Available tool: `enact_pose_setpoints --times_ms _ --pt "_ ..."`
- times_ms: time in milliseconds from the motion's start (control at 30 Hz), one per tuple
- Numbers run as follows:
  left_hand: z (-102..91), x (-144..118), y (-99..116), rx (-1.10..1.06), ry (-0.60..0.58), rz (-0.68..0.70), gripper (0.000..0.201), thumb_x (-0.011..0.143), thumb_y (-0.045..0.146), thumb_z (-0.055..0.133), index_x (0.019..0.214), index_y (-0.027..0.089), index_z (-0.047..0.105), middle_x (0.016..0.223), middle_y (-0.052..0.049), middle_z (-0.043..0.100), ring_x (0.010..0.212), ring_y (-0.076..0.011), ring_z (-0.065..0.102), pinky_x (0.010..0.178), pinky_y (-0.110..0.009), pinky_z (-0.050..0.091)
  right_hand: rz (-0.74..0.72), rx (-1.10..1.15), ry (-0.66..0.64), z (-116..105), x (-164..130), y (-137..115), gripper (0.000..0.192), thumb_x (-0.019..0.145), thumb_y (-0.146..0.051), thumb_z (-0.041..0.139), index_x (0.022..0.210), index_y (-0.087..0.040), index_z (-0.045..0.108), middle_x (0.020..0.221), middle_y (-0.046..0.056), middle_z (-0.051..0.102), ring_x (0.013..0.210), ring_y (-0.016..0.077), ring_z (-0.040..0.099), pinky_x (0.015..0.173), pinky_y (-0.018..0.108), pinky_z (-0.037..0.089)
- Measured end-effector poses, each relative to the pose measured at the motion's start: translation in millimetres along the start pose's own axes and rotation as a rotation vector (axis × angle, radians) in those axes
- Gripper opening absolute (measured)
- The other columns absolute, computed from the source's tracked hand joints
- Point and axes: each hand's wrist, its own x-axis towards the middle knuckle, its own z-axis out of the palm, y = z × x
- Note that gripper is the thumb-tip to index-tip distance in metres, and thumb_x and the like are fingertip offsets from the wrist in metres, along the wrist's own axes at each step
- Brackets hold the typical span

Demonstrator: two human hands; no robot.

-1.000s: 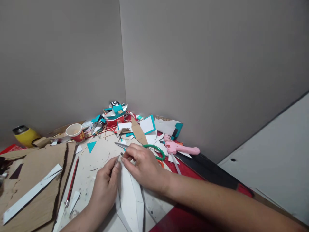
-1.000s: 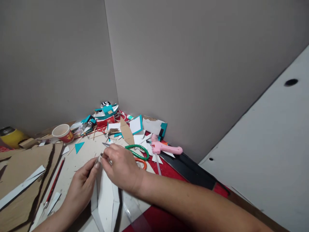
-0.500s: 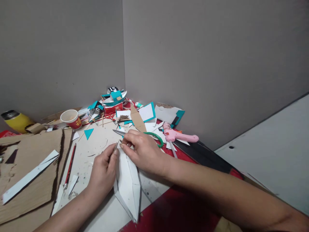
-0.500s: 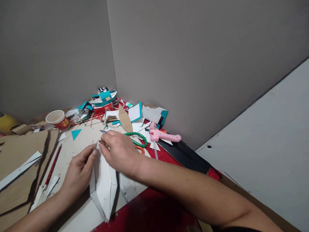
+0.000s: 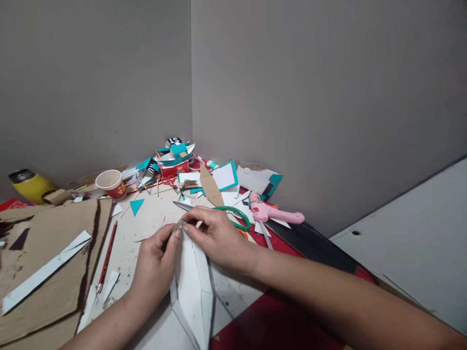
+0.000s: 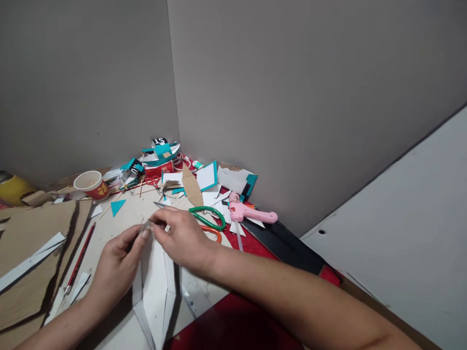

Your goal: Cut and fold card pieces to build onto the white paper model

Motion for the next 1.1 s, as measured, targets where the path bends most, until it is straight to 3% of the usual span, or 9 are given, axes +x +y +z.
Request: enact_pose_setpoints --times_ms 333,733,967,1100 --pt "-2.5 2.9 2.5 -0.046 -0.024 -0.014 0.028 0.089 0.034 0.054 0.106 0.019 0.071 0.099 -0.002 0.074 0.090 -0.0186 0.065 0.082 -0.025 0.048 0.062 0.144 0.036 1.3 2.9 0.1 0.015 0.081 -0.008 0.058 0.088 -0.017 0.068 0.086 0.002 0.068 0.081 0.0150 0.061 0.075 0.028 0.047" --pt "0.9 -4.6 4.1 0.021 -0.013 0.061 0.027 0.091 0.030 0.052 0.110 0.022 0.069 0.099 -0.001 0.074 0.089 -0.0169 0.065 0.080 -0.023 0.048 0.007 0.132 0.066 5.5 0.5 0.0 0.016 0.079 -0.005 0.054 0.076 -0.018 0.062 0.075 -0.001 0.059 0.072 0.0127 0.055 0.066 0.025 0.043" --pt "2.1 -4.1 1.4 0.066 0.021 0.112 0.026 0.090 0.027 0.051 0.105 0.020 0.071 0.086 -0.001 0.074 0.072 -0.0152 0.064 0.074 -0.025 0.049 -0.105 0.012 0.099 7.2 -1.3 0.7 0.014 0.078 -0.005 0.054 0.075 -0.017 0.060 0.074 0.000 0.056 0.071 0.0134 0.053 0.065 0.025 0.043" --pt "-0.6 -0.7 3.4 -0.013 0.035 0.040 0.029 0.090 0.030 0.053 0.111 0.020 0.069 0.103 -0.004 0.074 0.093 -0.0189 0.065 0.086 -0.028 0.048 -0.043 0.070 0.111 7.6 -0.4 1.4 0.014 0.079 -0.007 0.057 0.085 -0.017 0.065 0.080 0.001 0.063 0.076 0.0143 0.058 0.069 0.026 0.046"
